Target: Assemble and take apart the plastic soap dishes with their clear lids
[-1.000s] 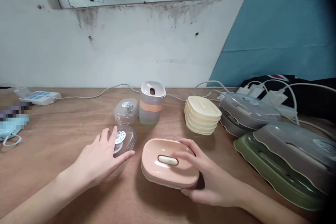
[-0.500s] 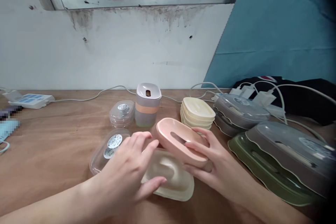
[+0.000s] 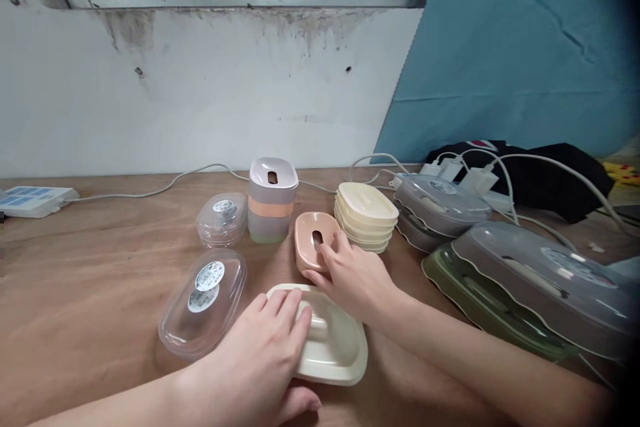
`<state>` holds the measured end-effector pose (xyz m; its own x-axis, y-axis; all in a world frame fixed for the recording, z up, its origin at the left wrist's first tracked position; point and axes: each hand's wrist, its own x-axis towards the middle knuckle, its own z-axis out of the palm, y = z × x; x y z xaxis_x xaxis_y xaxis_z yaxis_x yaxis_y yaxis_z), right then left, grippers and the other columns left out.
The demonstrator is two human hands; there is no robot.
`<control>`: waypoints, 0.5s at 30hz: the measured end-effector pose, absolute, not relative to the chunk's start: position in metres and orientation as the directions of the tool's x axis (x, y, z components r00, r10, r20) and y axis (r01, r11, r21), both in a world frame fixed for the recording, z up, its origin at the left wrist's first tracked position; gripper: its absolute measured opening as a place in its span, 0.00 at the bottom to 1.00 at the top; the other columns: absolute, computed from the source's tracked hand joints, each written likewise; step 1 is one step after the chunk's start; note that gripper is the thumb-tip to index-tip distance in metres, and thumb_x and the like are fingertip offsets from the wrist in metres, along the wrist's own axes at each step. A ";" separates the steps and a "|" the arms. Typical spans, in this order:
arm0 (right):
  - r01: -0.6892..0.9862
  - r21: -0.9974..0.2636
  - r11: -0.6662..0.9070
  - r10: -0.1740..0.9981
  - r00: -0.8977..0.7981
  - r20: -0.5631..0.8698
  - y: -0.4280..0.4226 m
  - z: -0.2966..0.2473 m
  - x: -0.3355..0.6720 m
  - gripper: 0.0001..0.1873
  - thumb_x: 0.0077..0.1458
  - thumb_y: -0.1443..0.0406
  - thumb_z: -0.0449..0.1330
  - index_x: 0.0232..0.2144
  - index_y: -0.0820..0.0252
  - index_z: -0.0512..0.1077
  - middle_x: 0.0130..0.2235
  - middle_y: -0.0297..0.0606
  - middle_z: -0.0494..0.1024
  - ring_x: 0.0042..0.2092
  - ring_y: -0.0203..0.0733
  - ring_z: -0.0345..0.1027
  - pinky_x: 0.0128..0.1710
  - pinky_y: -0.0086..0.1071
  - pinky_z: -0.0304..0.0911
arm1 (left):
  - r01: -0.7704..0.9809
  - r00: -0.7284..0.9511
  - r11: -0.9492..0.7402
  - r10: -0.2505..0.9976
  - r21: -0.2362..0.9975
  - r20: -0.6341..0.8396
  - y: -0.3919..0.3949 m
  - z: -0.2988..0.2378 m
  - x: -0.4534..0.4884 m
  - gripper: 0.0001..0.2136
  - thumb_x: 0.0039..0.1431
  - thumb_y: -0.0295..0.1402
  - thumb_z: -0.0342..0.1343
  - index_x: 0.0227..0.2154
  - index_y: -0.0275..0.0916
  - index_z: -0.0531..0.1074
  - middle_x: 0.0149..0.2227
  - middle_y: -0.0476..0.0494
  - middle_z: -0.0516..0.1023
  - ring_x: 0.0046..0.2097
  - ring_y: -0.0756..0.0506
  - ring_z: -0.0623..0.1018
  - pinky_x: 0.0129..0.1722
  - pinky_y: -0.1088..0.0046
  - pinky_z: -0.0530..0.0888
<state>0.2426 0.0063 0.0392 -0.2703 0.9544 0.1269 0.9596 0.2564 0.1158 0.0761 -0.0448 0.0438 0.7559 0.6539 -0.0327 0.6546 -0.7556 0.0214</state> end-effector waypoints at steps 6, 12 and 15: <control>0.959 0.112 0.259 0.940 -0.277 0.201 0.025 0.031 0.242 0.20 0.59 0.56 0.49 0.47 0.65 0.66 0.51 0.55 0.66 0.41 0.52 0.71 0.28 0.37 0.67 | 0.650 0.760 -0.760 0.649 0.009 -0.035 -0.044 0.047 0.079 0.20 0.54 0.41 0.54 0.45 0.31 0.68 0.46 0.32 0.71 0.47 0.36 0.70 0.44 0.60 0.70; 0.791 -0.200 0.578 0.809 -0.522 0.271 -0.003 0.039 0.271 0.23 0.59 0.57 0.50 0.52 0.63 0.61 0.57 0.52 0.61 0.57 0.52 0.58 0.49 0.42 0.63 | 0.650 0.760 -0.753 0.642 0.104 -0.104 -0.044 0.054 0.082 0.16 0.48 0.38 0.58 0.38 0.33 0.71 0.40 0.37 0.73 0.43 0.38 0.71 0.45 0.63 0.69; 0.534 -0.428 0.729 0.624 -0.776 0.093 -0.031 0.036 0.289 0.45 0.46 0.53 0.62 0.61 0.60 0.48 0.62 0.51 0.52 0.62 0.54 0.47 0.56 0.44 0.56 | 0.612 0.788 -0.778 0.615 0.142 -0.025 -0.043 0.053 0.082 0.18 0.45 0.38 0.59 0.39 0.33 0.71 0.43 0.37 0.73 0.46 0.38 0.70 0.49 0.64 0.68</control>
